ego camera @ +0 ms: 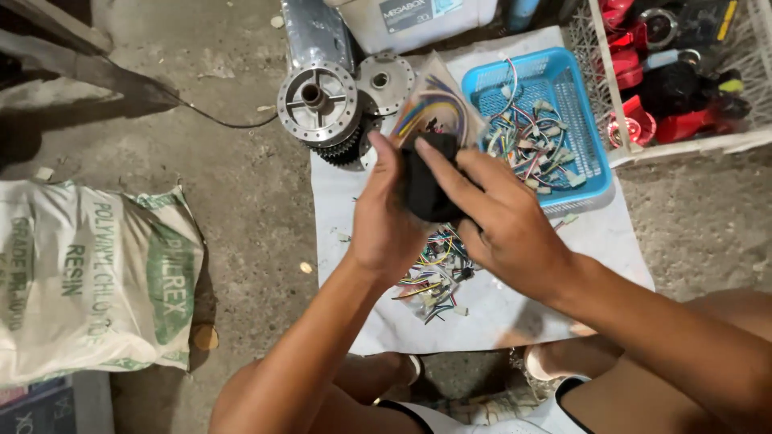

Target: The person sits on the floor and wipes various electrical components and wires with a black cloth. They clean connectors, a small motor, and bundles of wires, placing cleaned items into a blue basket.

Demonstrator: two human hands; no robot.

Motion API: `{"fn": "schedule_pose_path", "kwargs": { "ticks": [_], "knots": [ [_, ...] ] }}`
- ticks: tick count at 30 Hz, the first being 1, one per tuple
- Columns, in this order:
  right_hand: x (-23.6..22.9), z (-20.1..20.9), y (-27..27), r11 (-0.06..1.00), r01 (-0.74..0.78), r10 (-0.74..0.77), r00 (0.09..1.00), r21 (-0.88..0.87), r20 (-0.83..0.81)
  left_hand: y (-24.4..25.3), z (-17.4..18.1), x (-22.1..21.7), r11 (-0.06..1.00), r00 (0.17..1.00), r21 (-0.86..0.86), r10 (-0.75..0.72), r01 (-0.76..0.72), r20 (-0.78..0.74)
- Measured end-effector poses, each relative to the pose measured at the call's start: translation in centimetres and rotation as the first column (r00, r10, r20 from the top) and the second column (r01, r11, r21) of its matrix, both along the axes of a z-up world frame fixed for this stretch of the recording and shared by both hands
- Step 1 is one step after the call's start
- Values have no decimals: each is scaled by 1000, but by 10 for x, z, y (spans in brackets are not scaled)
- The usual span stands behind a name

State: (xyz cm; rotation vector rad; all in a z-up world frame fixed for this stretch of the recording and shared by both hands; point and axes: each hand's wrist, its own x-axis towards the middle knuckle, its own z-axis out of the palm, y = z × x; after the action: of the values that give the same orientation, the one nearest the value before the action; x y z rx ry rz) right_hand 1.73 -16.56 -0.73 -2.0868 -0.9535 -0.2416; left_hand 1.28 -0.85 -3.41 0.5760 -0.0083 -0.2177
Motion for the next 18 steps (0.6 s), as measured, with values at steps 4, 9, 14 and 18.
{"fn": "schedule_pose_path", "kwargs": {
  "ticks": [4,9,14,18],
  "knots": [
    [17,-4,-17,978,193,-202,973,85,113,-12,8,-18,997,997,26,-67,66,41],
    [39,3,-28,921,286,-294,956,265,-11,-27,24,-24,935,985,311,-167,173,-45],
    [-16,-5,14,937,255,-237,966,240,-99,-25,1,-22,993,996,94,-61,67,-63],
    [13,-40,2,986,139,-161,944,94,289,-24,-1,-23,999,993,17,-31,34,-115]
  ]
}}
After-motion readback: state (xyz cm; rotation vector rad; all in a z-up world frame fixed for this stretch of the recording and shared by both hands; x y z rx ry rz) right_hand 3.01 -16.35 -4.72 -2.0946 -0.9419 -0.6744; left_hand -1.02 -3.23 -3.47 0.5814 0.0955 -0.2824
